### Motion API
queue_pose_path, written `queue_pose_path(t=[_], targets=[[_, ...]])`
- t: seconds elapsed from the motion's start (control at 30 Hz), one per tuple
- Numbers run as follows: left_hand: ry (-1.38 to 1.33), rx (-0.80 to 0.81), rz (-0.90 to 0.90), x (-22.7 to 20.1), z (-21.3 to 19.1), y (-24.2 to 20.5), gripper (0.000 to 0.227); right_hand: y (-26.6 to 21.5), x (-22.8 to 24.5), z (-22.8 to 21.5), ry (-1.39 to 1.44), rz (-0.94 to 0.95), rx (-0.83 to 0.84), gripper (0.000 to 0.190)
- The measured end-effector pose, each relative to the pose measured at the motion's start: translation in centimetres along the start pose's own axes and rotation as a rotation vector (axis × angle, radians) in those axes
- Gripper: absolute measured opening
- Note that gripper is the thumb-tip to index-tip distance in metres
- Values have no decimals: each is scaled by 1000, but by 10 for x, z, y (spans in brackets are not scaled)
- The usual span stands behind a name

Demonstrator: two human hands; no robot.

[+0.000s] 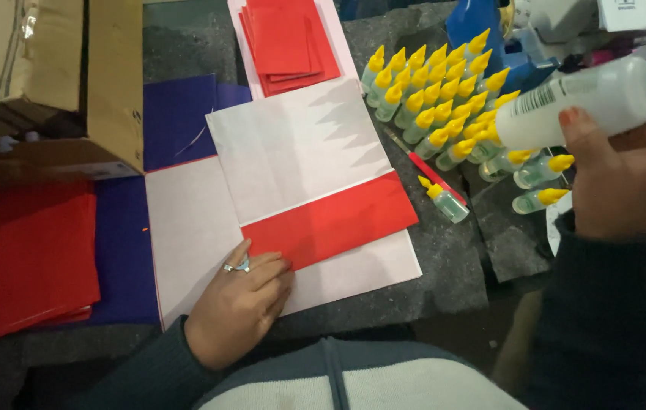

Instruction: Assembling paper products by folding and gluing sheets of red and pink paper at a workbench.

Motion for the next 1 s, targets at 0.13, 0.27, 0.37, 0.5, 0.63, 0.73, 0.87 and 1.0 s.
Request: queue_pose_path(t=[0.13, 0.27, 0.37, 0.5, 0.63, 0.73, 0.87, 1.0], targets=[[6, -36, 46, -1, -2, -2, 20, 24, 1, 11, -96, -66, 48, 45], [-8, -32, 52, 0, 0, -4, 23, 39, 10, 24, -30, -114, 91, 39], [-16, -40, 40, 3, 1, -4, 22, 45, 16, 33, -141, -137, 113, 39], [0, -36, 51, 3, 2, -4, 24, 47, 24, 44, -150, -194, 105, 38], [-22, -23, 40, 1, -2, -3, 23, 45, 20, 54, -85, -166, 89, 41], [-3, -58, 67, 0, -2, -5, 25, 42, 10, 62, -57, -72, 106, 39], [-1, -55, 56, -1, -4, -3, 22, 38, 10, 66, -21, -91, 107, 44], [-2, -50, 56, -1, -3, -3, 21, 36, 8, 64, -64, -122, 103, 49]])
Point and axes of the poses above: each hand's wrist, its own y-axis towards the middle knuckle, its own z-axis out of the palm, x = y × z, the point moved 10 cm from there along y, towards the middle knuckle, and after that the axes turned 9 degrees about -z, right-handed, at the moved point
